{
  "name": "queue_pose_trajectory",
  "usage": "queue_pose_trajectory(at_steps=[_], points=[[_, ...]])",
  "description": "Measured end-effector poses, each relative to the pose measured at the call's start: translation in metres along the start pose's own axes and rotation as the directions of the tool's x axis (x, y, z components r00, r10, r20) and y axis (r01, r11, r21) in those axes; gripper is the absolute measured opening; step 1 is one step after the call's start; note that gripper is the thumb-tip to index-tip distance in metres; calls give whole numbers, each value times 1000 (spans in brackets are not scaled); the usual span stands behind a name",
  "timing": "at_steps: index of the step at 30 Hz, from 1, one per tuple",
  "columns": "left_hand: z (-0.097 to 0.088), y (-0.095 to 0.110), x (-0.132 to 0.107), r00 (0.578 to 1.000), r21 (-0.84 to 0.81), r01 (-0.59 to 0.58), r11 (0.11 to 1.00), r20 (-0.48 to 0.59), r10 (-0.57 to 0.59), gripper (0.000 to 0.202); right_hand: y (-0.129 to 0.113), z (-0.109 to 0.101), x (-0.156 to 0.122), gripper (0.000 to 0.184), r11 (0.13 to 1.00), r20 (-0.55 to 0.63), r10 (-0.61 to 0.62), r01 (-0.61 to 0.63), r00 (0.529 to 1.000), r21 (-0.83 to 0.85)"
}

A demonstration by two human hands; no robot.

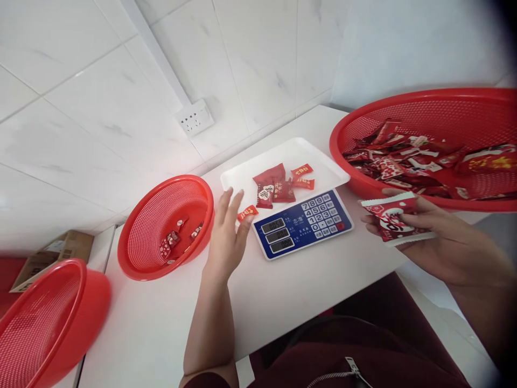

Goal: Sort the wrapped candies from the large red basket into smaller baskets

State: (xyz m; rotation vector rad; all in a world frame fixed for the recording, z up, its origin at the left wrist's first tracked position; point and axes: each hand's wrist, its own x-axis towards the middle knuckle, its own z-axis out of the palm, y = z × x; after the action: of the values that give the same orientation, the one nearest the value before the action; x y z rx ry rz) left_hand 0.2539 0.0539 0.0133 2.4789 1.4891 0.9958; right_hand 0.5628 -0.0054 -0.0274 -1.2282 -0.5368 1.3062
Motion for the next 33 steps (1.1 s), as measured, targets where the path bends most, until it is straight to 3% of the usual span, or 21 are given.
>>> queue_pose_trajectory(at_steps=[3, 5, 8, 12, 19, 21, 23, 26, 28, 30, 33], points=[[-12, 2, -2, 961, -41, -19, 999, -276, 7, 42, 0, 0, 0, 27, 996, 15, -64, 64, 998, -54], [-19, 4, -4, 898, -79, -70, 994, -438, 29, 38, 1, -1, 1, 30, 996, -9, -78, 78, 997, -53], [-28, 11, -7, 800, -112, -147, 983, -597, 52, 33, 3, 0, 2, 30, 998, -37, -50, 49, 998, -27], [-35, 20, -7, 724, -173, -211, 962, -689, 35, 31, 3, 4, 1, 46, 1000, -45, 0, 0, 999, 0], [-34, 20, -7, 715, -195, -232, 953, -699, 31, 30, 3, 4, -1, 45, 1000, -34, 14, -15, 999, -13], [-35, 19, -8, 734, -177, -225, 958, -677, 48, 29, 3, 2, 0, 45, 1000, -27, -10, 10, 1000, -23], [-35, 16, -9, 796, -124, -149, 981, -603, 45, 26, 4, 2, 1, 46, 998, -18, -47, 46, 999, -32], [-27, 12, -8, 930, 1, 47, 999, -365, -43, 21, 3, 1, 2, 47, 993, -28, -113, 112, 993, -37], [-16, 8, -5, 980, 52, 139, 989, -153, -130, 18, 2, 0, 2, 48, 988, -39, -148, 147, 988, -39], [-4, 5, 1, 981, 73, 193, 979, 17, -194, 18, 0, -2, 1, 48, 986, -35, -163, 161, 986, -44], [10, 0, 11, 962, 104, 230, 968, 127, -242, 18, -2, -7, -1, 47, 984, -15, -171, 170, 985, -60]])
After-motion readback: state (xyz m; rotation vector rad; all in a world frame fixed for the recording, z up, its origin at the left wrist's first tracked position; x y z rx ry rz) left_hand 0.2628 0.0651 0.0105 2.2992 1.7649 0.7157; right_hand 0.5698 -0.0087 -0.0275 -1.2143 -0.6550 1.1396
